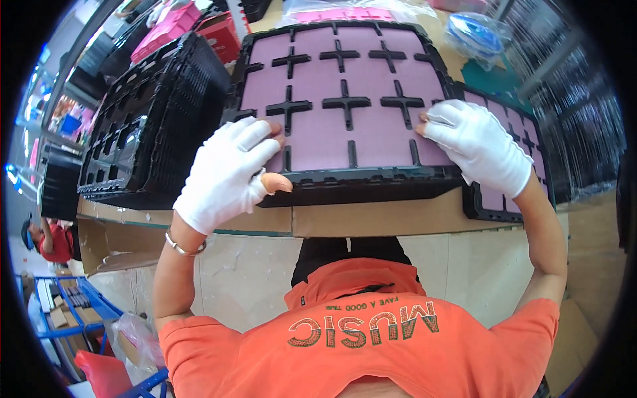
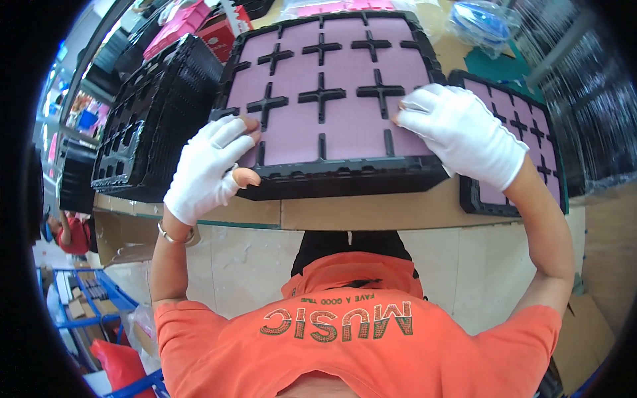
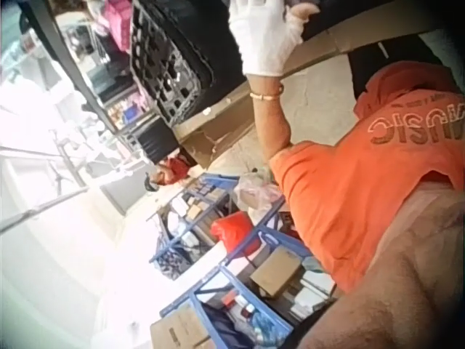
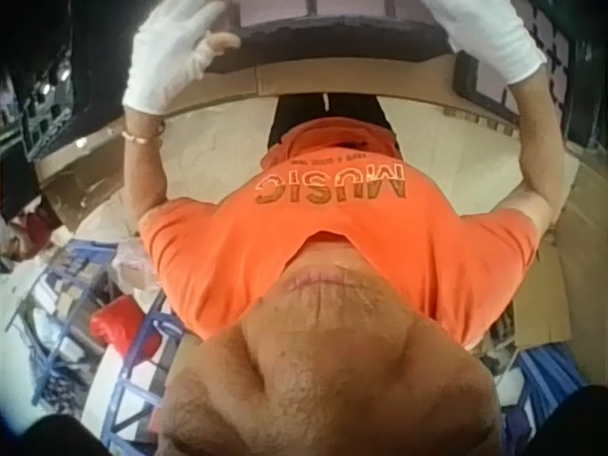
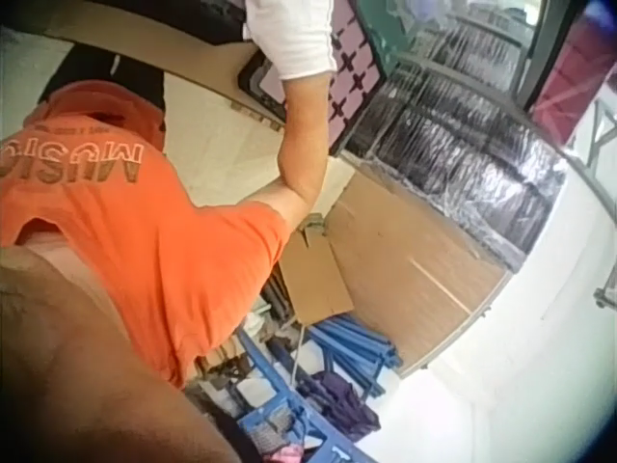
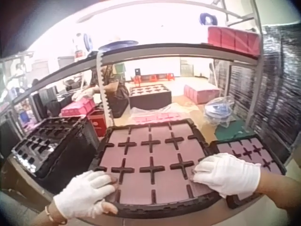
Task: The person applies adhesive stickers onto black plastic trays by hand, fits pink foam inserts onto the trays, and stacks the assembled trays on the table.
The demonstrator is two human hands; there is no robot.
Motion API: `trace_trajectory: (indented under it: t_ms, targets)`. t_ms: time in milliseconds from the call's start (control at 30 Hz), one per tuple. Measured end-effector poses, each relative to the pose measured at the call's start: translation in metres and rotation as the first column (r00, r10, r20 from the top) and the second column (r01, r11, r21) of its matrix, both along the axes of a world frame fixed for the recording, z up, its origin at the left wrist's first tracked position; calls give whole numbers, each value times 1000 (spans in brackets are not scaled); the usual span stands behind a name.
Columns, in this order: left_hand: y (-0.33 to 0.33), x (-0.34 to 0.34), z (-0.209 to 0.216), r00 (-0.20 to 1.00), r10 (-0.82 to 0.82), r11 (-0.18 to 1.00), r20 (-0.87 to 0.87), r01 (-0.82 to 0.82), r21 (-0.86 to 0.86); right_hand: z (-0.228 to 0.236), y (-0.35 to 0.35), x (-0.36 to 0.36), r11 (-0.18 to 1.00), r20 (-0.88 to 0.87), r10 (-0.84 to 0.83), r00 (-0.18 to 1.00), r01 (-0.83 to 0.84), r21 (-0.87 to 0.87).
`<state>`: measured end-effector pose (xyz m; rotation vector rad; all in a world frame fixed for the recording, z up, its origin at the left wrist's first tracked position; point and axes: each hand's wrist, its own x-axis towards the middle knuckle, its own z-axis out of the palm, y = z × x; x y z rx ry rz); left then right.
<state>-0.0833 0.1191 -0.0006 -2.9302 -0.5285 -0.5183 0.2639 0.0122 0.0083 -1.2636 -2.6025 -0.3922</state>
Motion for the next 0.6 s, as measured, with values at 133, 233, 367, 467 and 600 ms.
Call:
trace_trajectory:
  t_ms: [133,233,367,467,600]
  targets:
    - [-10,-18,5,1000,12,1000,22,-11,-28,18,-17,18,966,-92,16,996,-39,-257]
    - [-4,-29,19,996,79,992,-41,-82,-97,34,-7,30,918,-161,-48,986,-20,-396]
    - [49,5,50,966,208,973,151,-220,70,43,65,58,987,-95,-132,987,140,80]
    - [118,39,43,944,326,942,-40,-322,90,15,126,92,980,-29,-169,985,171,100]
    - [162,45,15,968,114,989,-223,-132,-69,1,157,70,971,88,-141,986,155,-180]
